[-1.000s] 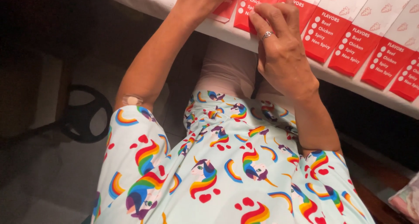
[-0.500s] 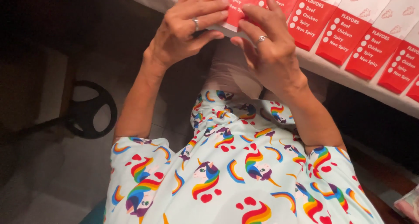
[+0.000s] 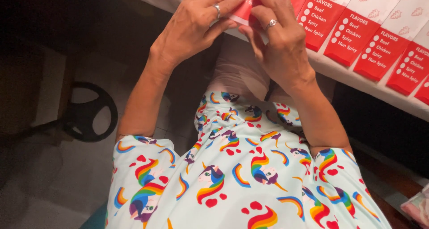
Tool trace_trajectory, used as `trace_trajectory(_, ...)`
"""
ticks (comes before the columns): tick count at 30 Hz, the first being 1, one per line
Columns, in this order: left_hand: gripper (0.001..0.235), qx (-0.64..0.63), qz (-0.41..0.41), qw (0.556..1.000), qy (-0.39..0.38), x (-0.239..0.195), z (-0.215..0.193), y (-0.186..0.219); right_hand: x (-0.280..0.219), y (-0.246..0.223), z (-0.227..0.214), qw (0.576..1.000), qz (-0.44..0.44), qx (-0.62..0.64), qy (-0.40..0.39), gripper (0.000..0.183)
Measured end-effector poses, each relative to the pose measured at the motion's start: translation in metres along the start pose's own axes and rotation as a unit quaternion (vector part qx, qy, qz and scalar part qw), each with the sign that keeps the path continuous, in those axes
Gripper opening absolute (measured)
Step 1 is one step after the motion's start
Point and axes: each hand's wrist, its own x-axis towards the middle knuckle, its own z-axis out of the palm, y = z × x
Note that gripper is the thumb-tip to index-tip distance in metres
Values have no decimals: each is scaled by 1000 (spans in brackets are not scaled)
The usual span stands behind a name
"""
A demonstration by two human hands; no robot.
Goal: Applying glue to the flaps of paper shawarma bags and folding them to seal the bags in a repetitive process.
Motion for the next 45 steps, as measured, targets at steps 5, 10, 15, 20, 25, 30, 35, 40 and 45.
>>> trace_trajectory(5, 51, 37, -15, 998, -45, 1, -2, 4, 4, -1, -4, 1000, 11, -3, -15, 21)
trace_trajectory(10, 20, -65, -5, 997, 43, -4, 0, 0, -6, -2, 3, 1000, 14, -21, -4, 13)
trace_trajectory(15, 22, -88, -13, 992, 86, -10, 9, -7, -8, 2, 6, 999, -19, -8, 38, 12)
trace_trajectory(20, 23, -87, -2, 992, 87, -8, 3, -5, -10, 4, 4, 998, -13, 36, 42, 12)
trace_trajectory(25, 13, -82, 18, 993, 88, -5, 3, -2, -9, 4, 5, 999, -12, 39, 34, 7)
trace_trajectory(30, 8, -90, -3, 988, 125, -1, 11, 2, -4, -2, 4, 998, 12, 23, 48, 10)
trace_trajectory(35, 3, -108, -105, 978, 147, 8, 17, 17, 10, -12, 3, 994, 33, 32, 96, 17)
trace_trajectory(40, 10, -86, -219, 952, 196, 16, 26, 25, 12, -12, 1, 986, 126, 54, 96, 11)
trace_trajectory(45, 15, -86, -215, 958, 171, 14, 27, 15, 10, -7, -1, 988, 115, 64, 78, 15)
